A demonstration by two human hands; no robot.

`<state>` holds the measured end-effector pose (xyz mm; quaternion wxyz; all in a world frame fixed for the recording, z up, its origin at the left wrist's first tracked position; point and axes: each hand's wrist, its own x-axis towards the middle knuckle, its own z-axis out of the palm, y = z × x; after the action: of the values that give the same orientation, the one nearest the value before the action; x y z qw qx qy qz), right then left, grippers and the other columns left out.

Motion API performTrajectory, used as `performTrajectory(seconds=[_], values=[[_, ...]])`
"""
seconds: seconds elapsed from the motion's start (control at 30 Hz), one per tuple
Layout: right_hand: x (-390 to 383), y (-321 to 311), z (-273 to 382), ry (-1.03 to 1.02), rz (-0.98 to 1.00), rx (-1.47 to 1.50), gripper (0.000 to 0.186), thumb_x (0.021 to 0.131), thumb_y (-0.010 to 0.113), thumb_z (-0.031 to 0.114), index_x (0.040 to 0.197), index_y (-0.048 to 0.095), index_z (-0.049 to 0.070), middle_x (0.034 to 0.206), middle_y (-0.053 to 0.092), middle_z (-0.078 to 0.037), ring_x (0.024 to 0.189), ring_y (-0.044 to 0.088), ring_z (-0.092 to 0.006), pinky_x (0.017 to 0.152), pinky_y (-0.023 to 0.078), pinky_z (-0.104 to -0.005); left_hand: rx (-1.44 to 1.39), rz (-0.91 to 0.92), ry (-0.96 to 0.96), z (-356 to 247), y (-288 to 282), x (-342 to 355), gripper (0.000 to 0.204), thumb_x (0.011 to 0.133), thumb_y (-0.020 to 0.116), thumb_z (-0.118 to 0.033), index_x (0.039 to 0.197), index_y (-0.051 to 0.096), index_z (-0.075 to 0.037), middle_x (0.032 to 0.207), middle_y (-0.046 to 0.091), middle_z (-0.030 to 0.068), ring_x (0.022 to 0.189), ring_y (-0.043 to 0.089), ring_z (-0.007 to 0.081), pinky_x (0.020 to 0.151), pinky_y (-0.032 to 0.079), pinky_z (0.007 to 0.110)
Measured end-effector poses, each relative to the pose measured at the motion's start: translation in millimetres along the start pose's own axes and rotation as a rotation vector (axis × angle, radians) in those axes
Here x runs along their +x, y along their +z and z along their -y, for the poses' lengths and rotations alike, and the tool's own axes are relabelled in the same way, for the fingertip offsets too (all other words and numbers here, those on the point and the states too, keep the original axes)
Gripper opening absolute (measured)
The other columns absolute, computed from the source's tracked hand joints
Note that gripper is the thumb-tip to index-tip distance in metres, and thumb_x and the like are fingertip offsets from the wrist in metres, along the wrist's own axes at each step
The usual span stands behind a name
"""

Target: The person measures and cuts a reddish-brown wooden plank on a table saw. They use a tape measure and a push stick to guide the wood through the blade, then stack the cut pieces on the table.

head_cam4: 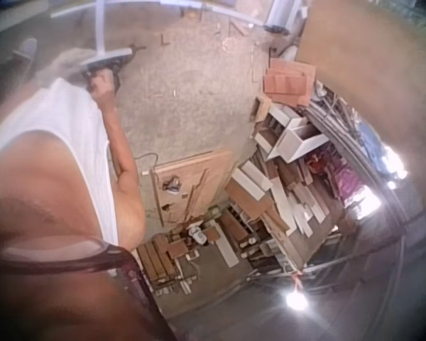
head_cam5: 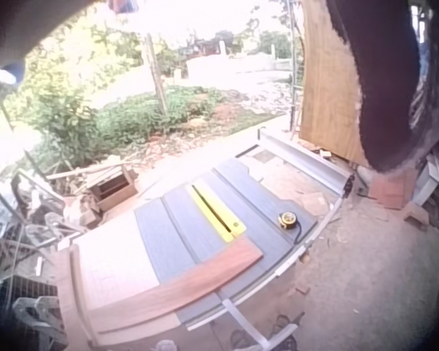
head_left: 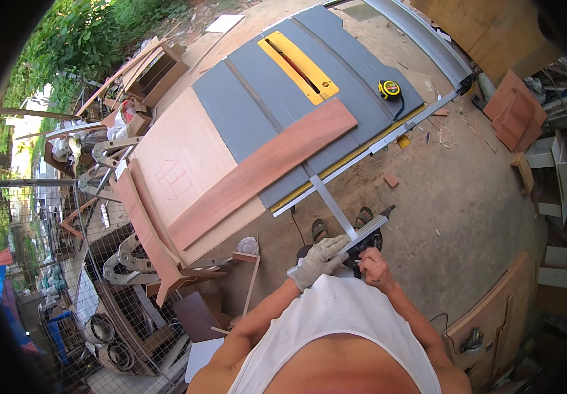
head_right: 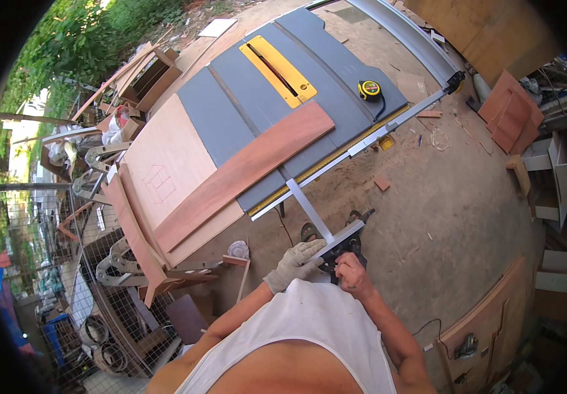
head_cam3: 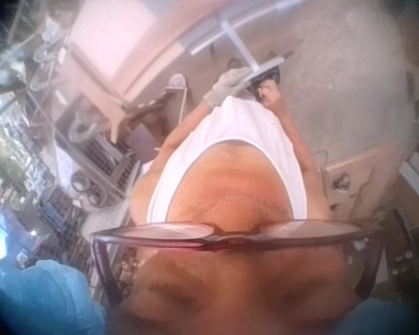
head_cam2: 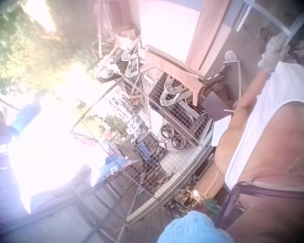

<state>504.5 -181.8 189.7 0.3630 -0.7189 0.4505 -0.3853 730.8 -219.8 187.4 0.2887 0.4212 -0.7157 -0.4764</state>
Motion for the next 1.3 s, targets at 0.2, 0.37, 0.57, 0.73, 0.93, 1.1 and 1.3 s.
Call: performTrajectory(seconds=[0.2, 0.37, 0.57, 0.73, 0.93, 1.1, 1.3], values=[[-3.4, 0.3, -3.3, 0.025, -0.011, 0.006, 0.020, 0.068, 0.065, -0.013, 0.070, 0.053, 0.002, 0.085, 0.055, -0.012, 0.089, 0.062, -0.0316, 0.078, 0.053, -0.0399, 0.059, 0.008, 0.002, -1.1, 2.1, 2.2, 0.046, 0.090, 0.070, -0.014, 0.134, 0.060, -0.006, 0.132, 0.062, 0.0162, 0.119, 0.061, 0.0334, 0.107, 0.045, 0.041], [-3.5, 1.1, -5.0, -0.006, -0.020, -0.016, 0.019, 0.070, 0.066, -0.012, 0.070, 0.054, 0.002, 0.085, 0.056, -0.012, 0.091, 0.063, -0.0316, 0.077, 0.053, -0.0397, 0.020, -0.036, 0.066, 5.8, 6.1, 0.4, 0.046, 0.089, 0.070, -0.012, 0.134, 0.060, -0.006, 0.132, 0.062, 0.0160, 0.119, 0.061, 0.0329, 0.107, 0.045, 0.041], [-4.5, 4.2, -3.2, -0.034, -0.013, -0.008, 0.021, 0.069, 0.067, -0.012, 0.069, 0.053, 0.003, 0.086, 0.055, -0.012, 0.092, 0.063, -0.0320, 0.076, 0.052, -0.0393, 0.002, -0.011, 0.014, -2.1, -1.0, -0.8, 0.046, 0.089, 0.070, -0.010, 0.134, 0.061, -0.007, 0.132, 0.063, 0.0153, 0.119, 0.061, 0.0329, 0.103, 0.047, 0.041], [-2.4, 3.7, -1.1, -0.017, -0.019, -0.012, 0.022, 0.069, 0.068, -0.012, 0.068, 0.051, 0.003, 0.087, 0.055, -0.013, 0.093, 0.063, -0.0324, 0.076, 0.052, -0.0393, 0.010, -0.025, 0.033, 3.4, 2.8, -1.2, 0.046, 0.089, 0.070, -0.010, 0.134, 0.061, -0.006, 0.132, 0.063, 0.0150, 0.122, 0.060, 0.0326, 0.101, 0.048, 0.040], [0.5, -0.5, 0.1, -0.032, 0.010, -0.028, 0.023, 0.069, 0.067, -0.012, 0.068, 0.050, 0.003, 0.086, 0.054, -0.013, 0.093, 0.062, -0.0333, 0.076, 0.052, -0.0393, 0.007, -0.041, 0.069, 7.4, 5.6, -0.9, 0.046, 0.090, 0.070, -0.013, 0.134, 0.060, -0.007, 0.132, 0.063, 0.0154, 0.118, 0.061, 0.0322, 0.101, 0.048, 0.040], [-3.3, -2.4, -11.3, 0.056, -0.017, 0.032, 0.024, 0.068, 0.067, -0.014, 0.068, 0.050, 0.003, 0.086, 0.054, -0.013, 0.092, 0.062, -0.0336, 0.076, 0.052, -0.0403, 0.106, -0.024, 0.083, 8.7, 12.0, 7.0, 0.046, 0.091, 0.069, -0.017, 0.135, 0.059, -0.006, 0.131, 0.063, 0.0161, 0.115, 0.062, 0.0330, 0.101, 0.047, 0.041], [-2.2, -1.0, -5.6, 0.031, -0.059, 0.080, 0.026, 0.067, 0.066, -0.017, 0.066, 0.049, 0.003, 0.085, 0.054, -0.013, 0.091, 0.062, -0.0339, 0.078, 0.052, -0.0409, 0.130, -0.018, 0.070, -0.2, 5.8, 6.8, 0.047, 0.090, 0.070, -0.016, 0.135, 0.059, -0.006, 0.129, 0.063, 0.0160, 0.114, 0.062, 0.0341, 0.101, 0.047, 0.043]])
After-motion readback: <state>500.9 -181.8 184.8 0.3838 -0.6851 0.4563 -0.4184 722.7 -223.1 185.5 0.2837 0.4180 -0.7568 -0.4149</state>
